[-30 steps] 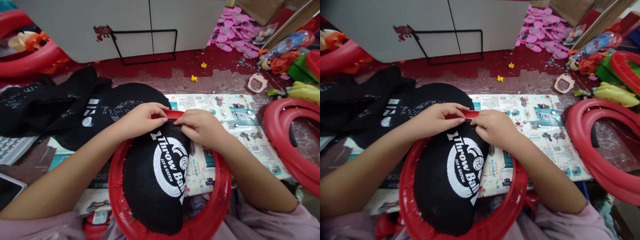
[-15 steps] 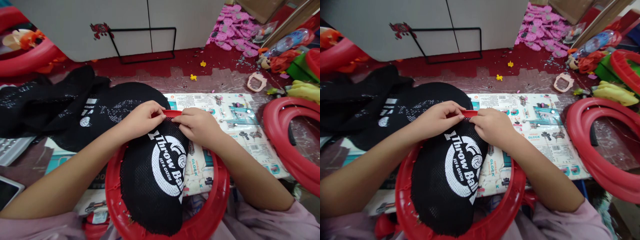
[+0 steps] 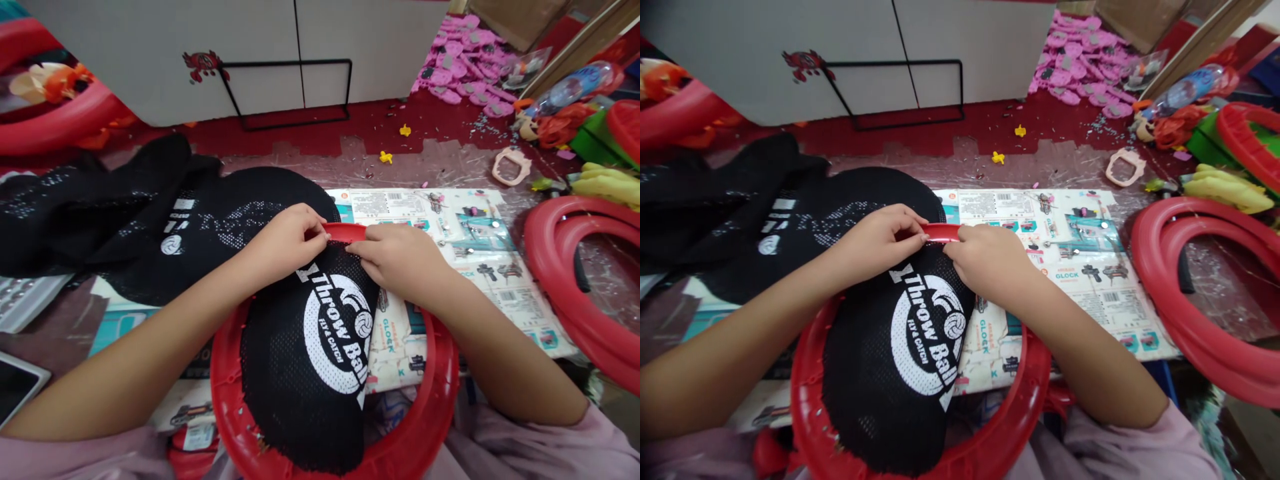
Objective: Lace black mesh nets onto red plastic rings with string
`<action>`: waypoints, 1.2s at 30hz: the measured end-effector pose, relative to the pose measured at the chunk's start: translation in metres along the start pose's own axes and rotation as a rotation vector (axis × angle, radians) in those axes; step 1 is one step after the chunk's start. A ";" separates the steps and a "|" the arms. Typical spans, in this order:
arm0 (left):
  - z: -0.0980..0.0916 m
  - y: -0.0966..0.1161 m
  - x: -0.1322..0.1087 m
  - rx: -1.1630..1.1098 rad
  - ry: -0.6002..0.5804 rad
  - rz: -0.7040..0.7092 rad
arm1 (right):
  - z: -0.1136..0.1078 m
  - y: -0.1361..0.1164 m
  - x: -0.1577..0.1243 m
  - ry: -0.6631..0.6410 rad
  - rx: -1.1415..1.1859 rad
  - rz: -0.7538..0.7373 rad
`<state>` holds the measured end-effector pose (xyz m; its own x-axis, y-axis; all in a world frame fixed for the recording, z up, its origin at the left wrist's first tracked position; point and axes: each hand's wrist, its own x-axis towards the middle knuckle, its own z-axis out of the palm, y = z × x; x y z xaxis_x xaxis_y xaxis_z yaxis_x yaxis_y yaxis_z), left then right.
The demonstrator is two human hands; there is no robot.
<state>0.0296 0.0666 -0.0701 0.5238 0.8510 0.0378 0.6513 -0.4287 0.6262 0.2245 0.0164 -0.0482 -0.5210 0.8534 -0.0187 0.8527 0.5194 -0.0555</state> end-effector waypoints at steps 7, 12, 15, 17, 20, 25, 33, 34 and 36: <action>-0.001 -0.001 -0.007 -0.018 0.006 0.118 | -0.002 0.008 0.001 -0.002 0.314 0.017; -0.001 0.002 -0.012 0.082 -0.079 0.227 | -0.001 0.014 0.005 0.097 0.563 0.249; -0.001 0.003 -0.013 0.149 -0.110 0.260 | -0.002 0.013 0.006 0.080 0.588 0.351; -0.001 0.003 -0.012 0.181 -0.114 0.288 | -0.002 0.013 0.006 0.077 0.590 0.381; -0.001 0.002 -0.012 0.198 -0.107 0.311 | -0.002 0.013 0.007 0.080 0.587 0.388; 0.002 -0.001 -0.012 0.222 -0.093 0.314 | 0.001 0.014 0.010 0.081 0.563 0.407; 0.005 -0.003 -0.013 0.283 -0.078 0.317 | 0.006 0.014 0.012 0.105 0.548 0.416; 0.005 -0.003 -0.013 0.289 -0.082 0.316 | 0.006 0.014 0.013 0.102 0.535 0.417; 0.005 -0.003 -0.012 0.307 -0.090 0.308 | 0.006 0.014 0.013 0.092 0.505 0.418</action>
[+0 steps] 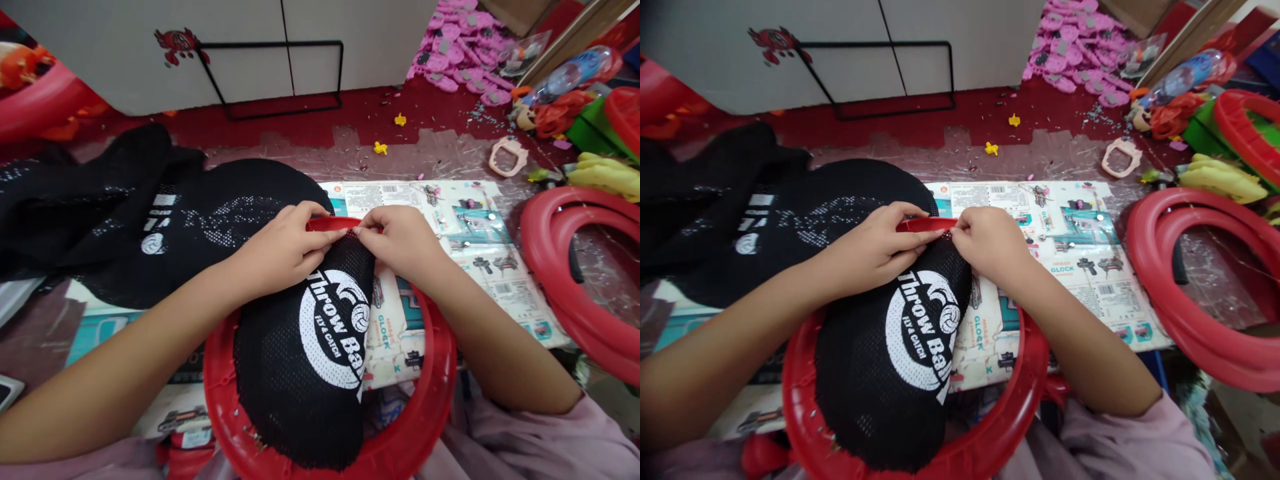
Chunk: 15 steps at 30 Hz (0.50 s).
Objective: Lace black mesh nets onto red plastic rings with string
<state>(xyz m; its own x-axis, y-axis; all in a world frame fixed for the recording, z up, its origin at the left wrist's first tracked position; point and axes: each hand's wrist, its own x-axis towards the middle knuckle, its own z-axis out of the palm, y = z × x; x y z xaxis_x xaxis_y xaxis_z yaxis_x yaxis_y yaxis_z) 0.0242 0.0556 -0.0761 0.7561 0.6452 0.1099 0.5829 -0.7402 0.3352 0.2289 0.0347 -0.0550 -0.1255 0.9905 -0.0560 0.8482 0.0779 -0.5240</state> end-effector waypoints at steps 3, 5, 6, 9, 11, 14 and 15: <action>0.000 0.000 0.001 0.041 -0.021 -0.012 | 0.001 -0.001 0.001 -0.006 -0.054 0.011; 0.001 0.000 0.001 0.064 -0.035 -0.024 | 0.002 -0.002 0.000 -0.012 -0.093 0.018; 0.002 0.000 0.002 0.070 -0.037 -0.030 | 0.002 -0.002 0.000 -0.019 -0.110 0.014; 0.002 0.002 0.002 0.060 -0.028 -0.054 | -0.001 -0.003 -0.003 -0.028 -0.138 -0.039; 0.000 0.004 0.002 0.071 -0.017 -0.103 | -0.006 -0.004 -0.006 -0.015 -0.125 -0.088; -0.008 0.008 0.001 0.149 -0.023 -0.214 | -0.015 -0.008 -0.012 -0.057 -0.116 -0.126; -0.012 0.009 0.000 0.177 -0.038 -0.244 | -0.017 -0.010 -0.014 -0.102 -0.135 -0.125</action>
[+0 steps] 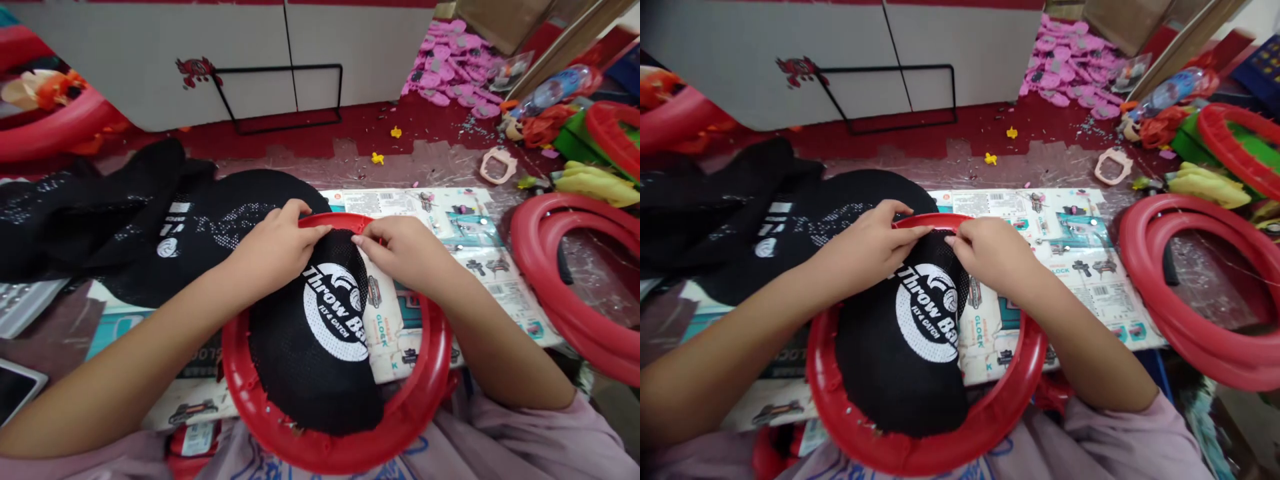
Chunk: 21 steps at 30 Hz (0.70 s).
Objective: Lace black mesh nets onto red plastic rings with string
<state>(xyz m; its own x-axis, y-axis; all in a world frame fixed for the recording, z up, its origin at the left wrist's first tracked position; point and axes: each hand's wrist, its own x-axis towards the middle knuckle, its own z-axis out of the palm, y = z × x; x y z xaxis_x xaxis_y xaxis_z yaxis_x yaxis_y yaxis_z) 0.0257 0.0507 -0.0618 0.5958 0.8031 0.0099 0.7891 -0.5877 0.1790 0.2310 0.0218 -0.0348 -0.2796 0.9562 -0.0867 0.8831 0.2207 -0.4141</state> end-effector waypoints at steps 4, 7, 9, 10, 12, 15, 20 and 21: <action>-0.017 0.000 -0.005 0.070 -0.110 -0.054 | 0.006 -0.006 -0.003 -0.172 -0.152 0.014; -0.021 0.001 -0.004 0.092 -0.136 -0.055 | 0.020 -0.008 0.000 -0.184 -0.249 0.006; -0.018 0.002 -0.001 0.069 -0.045 -0.014 | 0.026 -0.009 0.001 -0.172 -0.266 -0.018; -0.014 0.003 0.001 0.041 0.012 0.018 | 0.028 -0.009 0.002 -0.166 -0.263 -0.034; -0.007 0.003 0.006 -0.053 0.066 0.088 | 0.029 -0.010 0.001 -0.159 -0.255 -0.074; 0.001 0.001 0.010 -0.231 0.000 0.150 | 0.024 -0.007 0.000 -0.099 -0.182 -0.084; -0.001 -0.004 0.012 -0.425 0.025 0.117 | 0.014 0.006 0.000 -0.006 0.387 -0.075; -0.001 -0.005 0.012 -0.457 0.032 0.112 | 0.012 0.008 0.000 -0.011 0.478 -0.104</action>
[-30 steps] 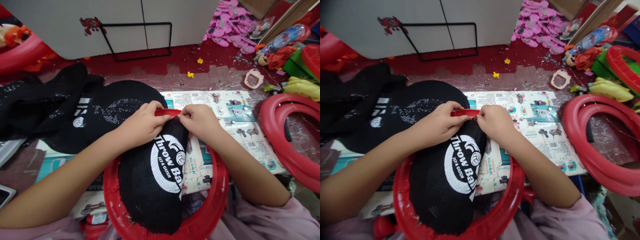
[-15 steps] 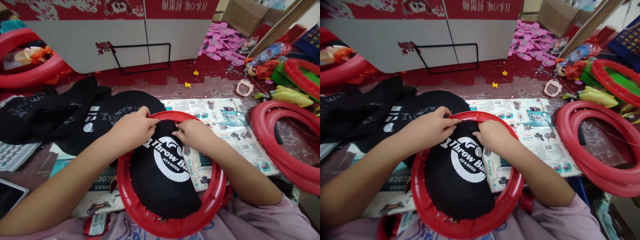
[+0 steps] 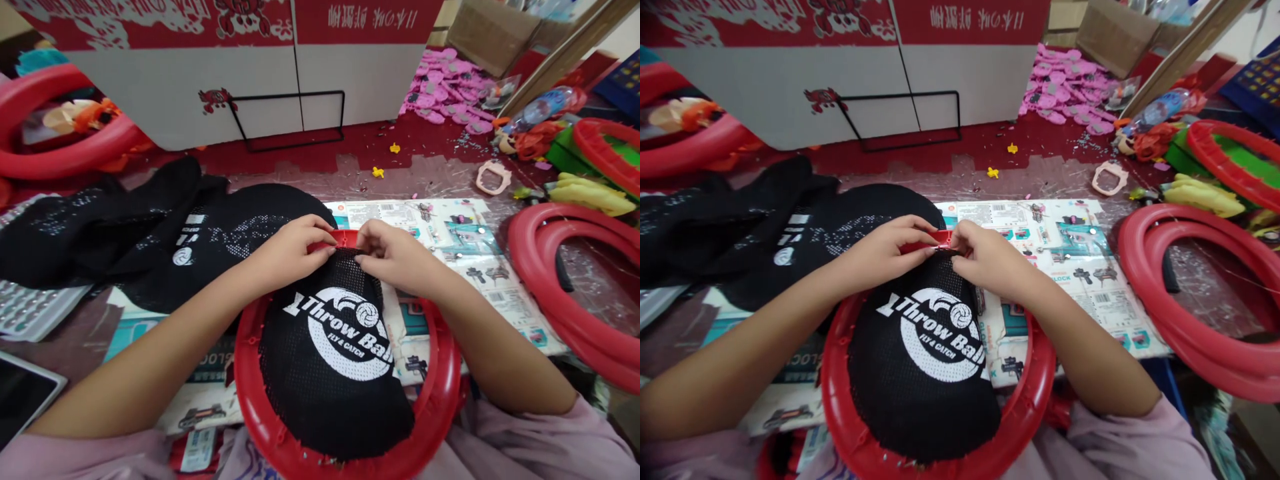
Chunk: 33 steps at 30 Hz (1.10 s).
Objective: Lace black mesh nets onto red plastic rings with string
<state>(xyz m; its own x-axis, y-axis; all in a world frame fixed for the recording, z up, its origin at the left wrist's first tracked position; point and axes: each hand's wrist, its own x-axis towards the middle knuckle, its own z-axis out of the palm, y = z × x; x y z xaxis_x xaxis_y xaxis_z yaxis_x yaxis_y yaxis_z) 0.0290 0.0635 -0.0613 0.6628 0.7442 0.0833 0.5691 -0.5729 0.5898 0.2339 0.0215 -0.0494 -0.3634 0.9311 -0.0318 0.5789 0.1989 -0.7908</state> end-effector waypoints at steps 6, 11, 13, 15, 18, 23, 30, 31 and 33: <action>0.005 -0.002 -0.003 -0.068 0.068 -0.041 | -0.006 0.002 0.004 -0.078 -0.002 -0.123; 0.008 -0.004 -0.004 -0.075 0.119 -0.071 | -0.006 0.000 0.006 -0.081 -0.140 -0.190; 0.008 -0.004 -0.003 -0.080 0.129 -0.078 | -0.004 0.000 0.006 -0.045 -0.144 -0.172; 0.008 -0.003 -0.004 -0.090 0.139 -0.078 | -0.002 0.002 0.006 -0.006 -0.158 -0.172; 0.007 -0.001 -0.004 -0.105 0.125 -0.065 | 0.001 0.005 0.007 0.013 -0.243 -0.234; 0.008 -0.001 -0.002 -0.104 0.082 -0.067 | 0.005 0.006 0.006 0.012 -0.440 -0.209; 0.005 -0.004 0.001 -0.130 0.037 -0.119 | 0.007 0.003 0.006 0.004 -0.482 -0.158; 0.004 -0.004 0.001 -0.135 0.033 -0.132 | 0.007 0.004 0.006 0.007 -0.487 -0.159; 0.004 -0.004 0.002 -0.143 0.032 -0.152 | 0.009 0.005 0.007 0.015 -0.495 -0.162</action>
<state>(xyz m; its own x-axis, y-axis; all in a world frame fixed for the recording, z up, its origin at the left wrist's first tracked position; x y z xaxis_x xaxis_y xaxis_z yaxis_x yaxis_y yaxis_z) 0.0295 0.0658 -0.0671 0.5576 0.8301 0.0090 0.5849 -0.4006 0.7053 0.2282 0.0259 -0.0591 -0.4684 0.8800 0.0790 0.7934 0.4582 -0.4007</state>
